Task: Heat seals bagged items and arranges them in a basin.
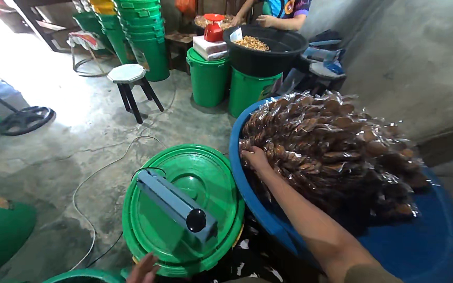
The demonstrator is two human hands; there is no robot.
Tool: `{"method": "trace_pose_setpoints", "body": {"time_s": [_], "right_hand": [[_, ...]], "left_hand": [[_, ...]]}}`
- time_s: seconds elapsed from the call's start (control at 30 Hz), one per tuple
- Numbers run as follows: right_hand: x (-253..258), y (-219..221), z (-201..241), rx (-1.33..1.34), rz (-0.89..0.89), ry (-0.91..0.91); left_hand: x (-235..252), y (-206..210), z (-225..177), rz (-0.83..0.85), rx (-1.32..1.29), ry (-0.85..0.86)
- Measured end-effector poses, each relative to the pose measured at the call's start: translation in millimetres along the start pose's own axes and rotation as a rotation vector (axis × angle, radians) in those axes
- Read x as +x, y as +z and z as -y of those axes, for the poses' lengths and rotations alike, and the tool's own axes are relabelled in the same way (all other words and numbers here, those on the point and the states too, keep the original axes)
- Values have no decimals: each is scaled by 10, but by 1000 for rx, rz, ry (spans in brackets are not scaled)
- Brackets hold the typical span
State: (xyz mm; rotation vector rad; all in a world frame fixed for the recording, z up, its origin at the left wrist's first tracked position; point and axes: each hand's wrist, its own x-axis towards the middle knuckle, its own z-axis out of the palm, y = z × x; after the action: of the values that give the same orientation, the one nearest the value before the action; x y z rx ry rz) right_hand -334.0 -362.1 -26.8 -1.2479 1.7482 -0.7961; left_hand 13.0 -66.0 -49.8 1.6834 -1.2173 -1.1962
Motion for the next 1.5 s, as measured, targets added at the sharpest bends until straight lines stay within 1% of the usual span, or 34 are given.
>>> {"method": "trace_pose_setpoints", "body": {"time_s": [0.07,0.1,0.13,0.17,0.2,0.23,0.27,0.3,0.33,0.37,0.4,0.43,0.47,0.5,0.53,0.6,0.63,0.7,0.73,0.8,0.9,0.97,1.0,1.03,1.07,1.1,1.13,1.17,1.2,1.27,1.3,1.33,1.43,1.5], "right_hand": [[-559,-52,-72,25,-60,-310],[-858,-23,-167,0,-90,-455],[-1171,25,-263,-31,-81,-555],[-1461,88,-360,-62,-14,-608],[-1695,157,-469,-106,98,-654],[-1863,218,-577,-156,223,-725],[-1962,271,-677,-180,323,-792],[-2002,305,-740,-166,408,-809],[-2013,300,-722,-75,532,-709],[-2014,280,-643,76,656,-508],[-2013,279,-532,242,723,-274],[-1984,306,-412,341,727,-55],[-1930,371,-316,366,695,104],[-1864,478,-258,331,656,179],[-1792,619,-242,262,630,172],[-1643,896,-225,105,571,7],[-1558,1010,-201,31,535,-119],[-1391,1210,-208,-97,473,-439],[-1321,1306,-212,-187,462,-522],[-1208,1472,-173,-384,483,-504],[-1029,1466,179,-439,530,-439],[-1023,1274,512,-372,654,-419],[-1071,1157,647,-388,762,-451],[-1161,1063,740,-483,861,-505],[-1283,1015,789,-629,916,-548],[-1403,1026,792,-788,923,-568],[-1496,1081,748,-912,898,-564],[-1545,1153,645,-967,851,-561],[-1568,1212,494,-937,775,-584],[-1585,1308,105,-715,490,-797],[-1554,1358,-26,-618,381,-909],[-1526,1388,-110,-567,325,-982],[-1509,1421,-189,-524,294,-1043],[-1492,1415,-205,-507,288,-1051]], "left_hand": [[204,474,-281,277,-158,77],[284,703,-386,390,-268,62],[352,923,-453,483,-417,9],[411,1113,-487,560,-577,-74],[450,1253,-497,607,-723,-155],[455,1348,-516,586,-834,-248],[445,1408,-530,486,-922,-349],[442,1425,-513,390,-962,-410],[438,1408,-466,318,-943,-406],[426,1366,-405,276,-886,-352],[407,1322,-372,230,-806,-295],[389,1272,-368,200,-721,-242],[377,1225,-381,175,-641,-196],[376,1176,-401,156,-573,-162],[394,1134,-418,130,-520,-140],[479,1101,-387,10,-441,-109],[543,1092,-327,-72,-406,-95],[698,1054,-201,-216,-334,-81],[769,1022,-154,-267,-300,-88],[867,944,-87,-315,-280,-136],[964,824,-100,-329,-340,-188],[1033,716,-134,-333,-382,-189],[1080,659,-146,-339,-386,-185],[1132,611,-145,-348,-379,-183],[1183,567,-141,-353,-364,-179],[1228,529,-136,-360,-346,-174],[1262,496,-130,-367,-320,-174],[1289,470,-121,-375,-302,-175],[1304,458,-102,-386,-302,-179],[1293,455,-68,-419,-384,-201],[1283,452,-74,-446,-473,-221],[1266,452,-71,-475,-574,-255],[1238,420,0,-562,-768,-366],[1247,421,70,-588,-807,-364]]}}
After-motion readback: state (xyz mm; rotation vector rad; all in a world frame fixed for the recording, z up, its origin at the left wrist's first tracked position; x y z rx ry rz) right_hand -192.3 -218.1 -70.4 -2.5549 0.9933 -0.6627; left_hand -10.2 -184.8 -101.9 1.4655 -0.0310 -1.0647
